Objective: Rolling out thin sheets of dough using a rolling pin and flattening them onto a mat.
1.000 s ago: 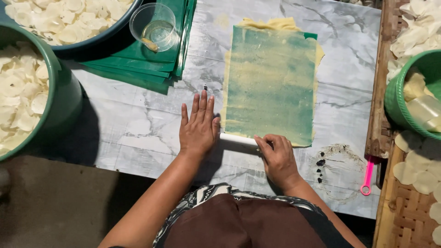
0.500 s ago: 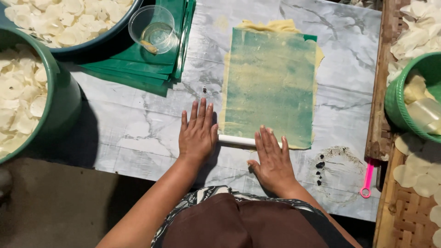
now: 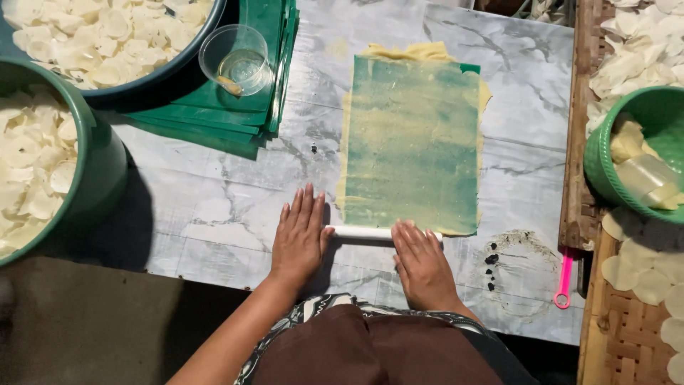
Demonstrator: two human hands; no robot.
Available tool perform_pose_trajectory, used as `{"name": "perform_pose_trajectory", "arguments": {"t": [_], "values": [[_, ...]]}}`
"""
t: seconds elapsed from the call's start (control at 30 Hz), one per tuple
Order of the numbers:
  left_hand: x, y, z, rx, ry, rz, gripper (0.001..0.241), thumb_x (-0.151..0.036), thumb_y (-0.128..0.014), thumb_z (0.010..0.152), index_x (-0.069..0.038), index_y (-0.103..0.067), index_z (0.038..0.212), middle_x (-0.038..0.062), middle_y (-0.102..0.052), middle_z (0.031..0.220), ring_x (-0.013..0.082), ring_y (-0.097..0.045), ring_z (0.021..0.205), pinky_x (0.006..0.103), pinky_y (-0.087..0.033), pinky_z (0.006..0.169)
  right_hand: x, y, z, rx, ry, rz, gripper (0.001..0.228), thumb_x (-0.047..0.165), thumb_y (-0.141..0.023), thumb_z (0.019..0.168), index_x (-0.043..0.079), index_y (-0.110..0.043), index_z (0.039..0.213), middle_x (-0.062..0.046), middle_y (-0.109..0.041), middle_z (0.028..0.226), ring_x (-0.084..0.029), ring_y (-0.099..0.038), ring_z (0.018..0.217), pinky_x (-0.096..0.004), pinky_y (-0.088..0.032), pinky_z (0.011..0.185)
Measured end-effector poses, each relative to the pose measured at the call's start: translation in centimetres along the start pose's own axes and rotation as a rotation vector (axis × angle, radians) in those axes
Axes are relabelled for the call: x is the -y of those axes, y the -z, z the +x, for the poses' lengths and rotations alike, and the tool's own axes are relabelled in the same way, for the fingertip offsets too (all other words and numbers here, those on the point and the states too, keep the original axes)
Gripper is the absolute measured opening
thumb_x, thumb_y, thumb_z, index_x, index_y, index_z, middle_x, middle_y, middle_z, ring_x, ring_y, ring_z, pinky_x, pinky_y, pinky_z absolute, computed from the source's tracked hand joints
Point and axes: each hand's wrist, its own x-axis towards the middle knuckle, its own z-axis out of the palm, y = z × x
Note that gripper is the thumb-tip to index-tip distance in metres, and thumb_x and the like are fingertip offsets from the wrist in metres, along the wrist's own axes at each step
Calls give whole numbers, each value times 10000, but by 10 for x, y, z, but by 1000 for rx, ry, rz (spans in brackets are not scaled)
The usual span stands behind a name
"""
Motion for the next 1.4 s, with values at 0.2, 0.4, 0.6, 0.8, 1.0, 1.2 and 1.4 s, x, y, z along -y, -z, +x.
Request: {"name": "perform_pose_trajectory", "arguments": {"t": [0.2, 0.4, 0.6, 0.8, 1.0, 1.2, 1.4], "values": [[9, 7, -29, -127, -92, 31, 664, -477, -651, 907, -201, -512, 1495, 46, -594, 1361, 229, -617, 1156, 445, -406, 1103, -16, -7, -13, -12, -13, 6, 324, 298, -609, 972, 281, -658, 1292, 60, -588, 1022, -198, -629, 959, -380, -500, 807], [-20, 31, -1, -160, -172, 111, 502, -530, -541, 1001, -192, -588, 1369, -16, -658, 1176, 175, -629, 1006, 392, -390, 1006, -26, 42, 1, 107, 9, 44, 596, 20, -724, 823, 72, -566, 1395, -153, -603, 1121, -310, -622, 961, -450, -565, 802], [-43, -17, 61, -297, -331, 151, 481, -459, -739, 824, -303, -653, 1271, -44, -635, 921, 176, -659, 914, 414, -488, 997, -104, 44, 10, -131, -11, -108, 272, 189, -591, 963, 218, -660, 1225, -13, -580, 1068, -245, -648, 1007, -397, -492, 927], [-69, -64, 128, -359, -395, 195, 403, -466, -695, 868, -298, -644, 1231, -13, -606, 880, 202, -660, 873, 420, -490, 999, -172, 36, 12, -188, -77, -168, 360, 168, -590, 932, 268, -660, 1271, 26, -554, 1135, -194, -622, 1068, -385, -457, 994], [-106, -79, 136, -63, -220, 45, 397, -229, -611, 973, -80, -641, 1340, 210, -582, 1431, 378, -530, 1375, 502, -423, 1130, -173, 23, 21, 41, -314, -48, 587, 453, -443, 1084, 63, -449, 1522, -184, -463, 1534, -366, -385, 1477, -647, -112, 1225], [-131, -80, 155, 269, 67, 112, 704, -536, -269, 1083, -89, -228, 1626, 163, -165, 1711, 322, -127, 1586, 478, -92, 1283, -175, 21, 50, 148, -439, -109, 825, 625, -285, 1065, 49, -160, 1642, -187, -169, 1709, -362, -146, 1574, -658, -23, 1240], [-135, -65, 207, 330, 112, 135, 661, -497, -209, 1089, -132, -203, 1640, 132, -106, 1731, 329, -56, 1597, 485, -41, 1293, -208, 6, 95, 21, -452, -202, 754, 524, -408, 1045, 67, -269, 1628, -186, -215, 1711, -346, -176, 1581, -703, -10, 1228]]}}
